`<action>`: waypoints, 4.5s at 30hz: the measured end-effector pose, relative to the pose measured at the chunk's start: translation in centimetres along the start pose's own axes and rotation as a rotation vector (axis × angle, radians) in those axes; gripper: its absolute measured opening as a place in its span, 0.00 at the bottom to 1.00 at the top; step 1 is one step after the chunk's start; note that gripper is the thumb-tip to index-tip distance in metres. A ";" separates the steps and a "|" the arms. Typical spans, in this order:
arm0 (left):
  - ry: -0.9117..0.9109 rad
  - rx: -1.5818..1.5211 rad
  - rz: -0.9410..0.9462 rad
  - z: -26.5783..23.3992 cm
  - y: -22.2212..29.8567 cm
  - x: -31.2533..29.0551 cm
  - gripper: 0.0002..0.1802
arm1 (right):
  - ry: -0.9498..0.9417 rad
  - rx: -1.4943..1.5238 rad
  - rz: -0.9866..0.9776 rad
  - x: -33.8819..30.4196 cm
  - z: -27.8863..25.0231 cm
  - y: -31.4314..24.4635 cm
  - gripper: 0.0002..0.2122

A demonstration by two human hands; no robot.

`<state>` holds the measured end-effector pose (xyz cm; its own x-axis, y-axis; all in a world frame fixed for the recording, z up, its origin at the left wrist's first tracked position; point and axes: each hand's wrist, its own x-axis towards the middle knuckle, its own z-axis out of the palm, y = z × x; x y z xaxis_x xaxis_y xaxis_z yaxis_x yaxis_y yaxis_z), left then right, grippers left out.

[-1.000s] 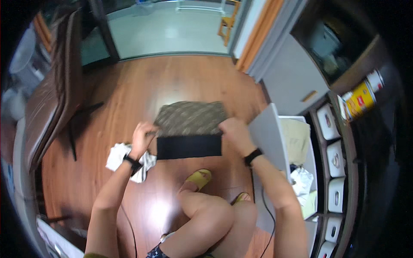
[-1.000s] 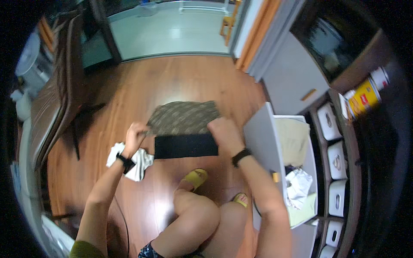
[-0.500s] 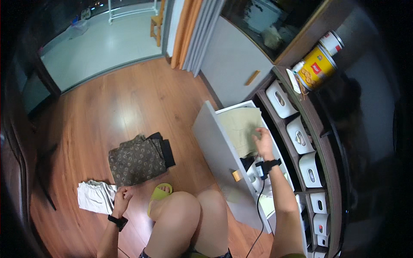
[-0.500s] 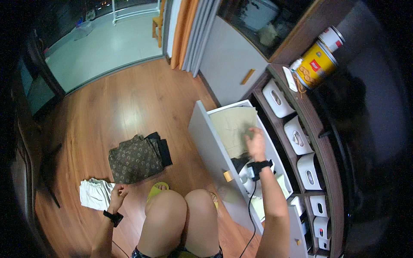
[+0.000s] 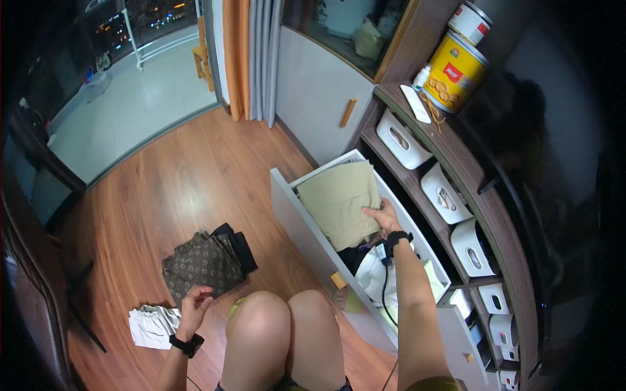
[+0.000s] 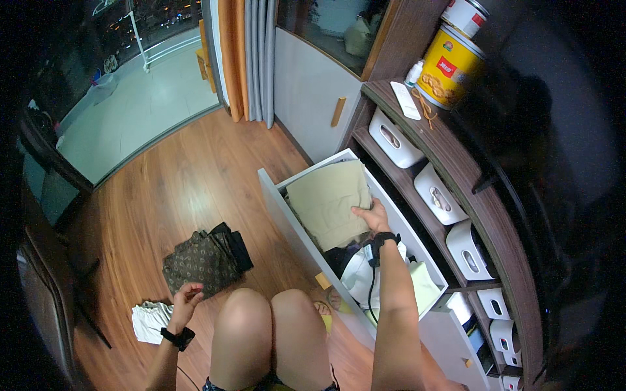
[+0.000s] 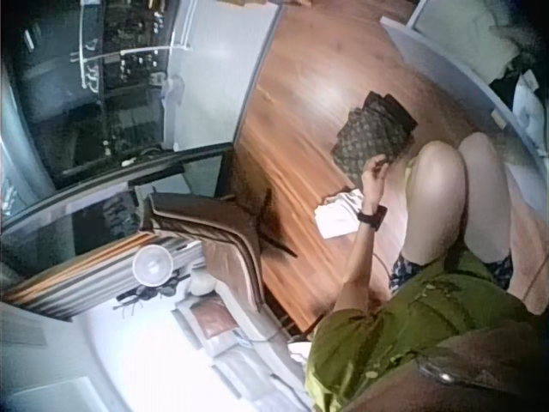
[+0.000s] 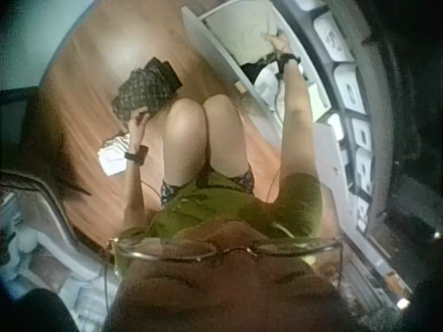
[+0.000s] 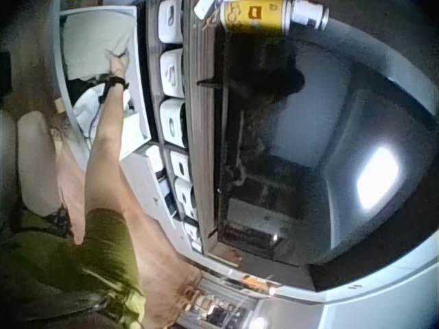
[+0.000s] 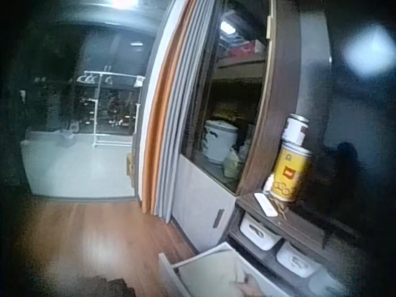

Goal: The person folds several pieces of clothing by hand and organizes them into different dresser drawers.

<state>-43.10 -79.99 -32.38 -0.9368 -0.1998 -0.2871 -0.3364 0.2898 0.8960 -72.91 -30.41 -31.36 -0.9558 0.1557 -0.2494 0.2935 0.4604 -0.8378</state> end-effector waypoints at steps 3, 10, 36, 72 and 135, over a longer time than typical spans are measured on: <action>-0.021 0.017 0.003 0.4 0.1 0.4 0.13 | 0.025 -0.243 -0.057 0.0 -0.4 -1.2 0.34; -0.039 0.071 0.141 0.6 5.6 1.3 0.14 | 0.366 -0.784 -0.524 -5.0 2.1 -6.4 0.12; -0.309 0.766 0.883 15.8 30.9 15.4 0.13 | -0.099 -0.263 -0.845 -10.7 -2.5 -12.9 0.15; -0.369 0.155 -0.150 -16.9 -17.2 4.4 0.29 | 0.201 0.465 0.386 3.3 3.4 -2.4 0.11; -0.603 -0.360 0.094 -0.9 25.5 -20.4 0.24 | -0.328 0.204 -0.841 -45.5 -5.5 -16.2 0.06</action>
<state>-32.53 -69.34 -3.39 -0.8849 0.3947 -0.2474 -0.2965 -0.0676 0.9527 -34.06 -40.14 -3.81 -0.8189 -0.4295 0.3806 -0.4776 0.1423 -0.8670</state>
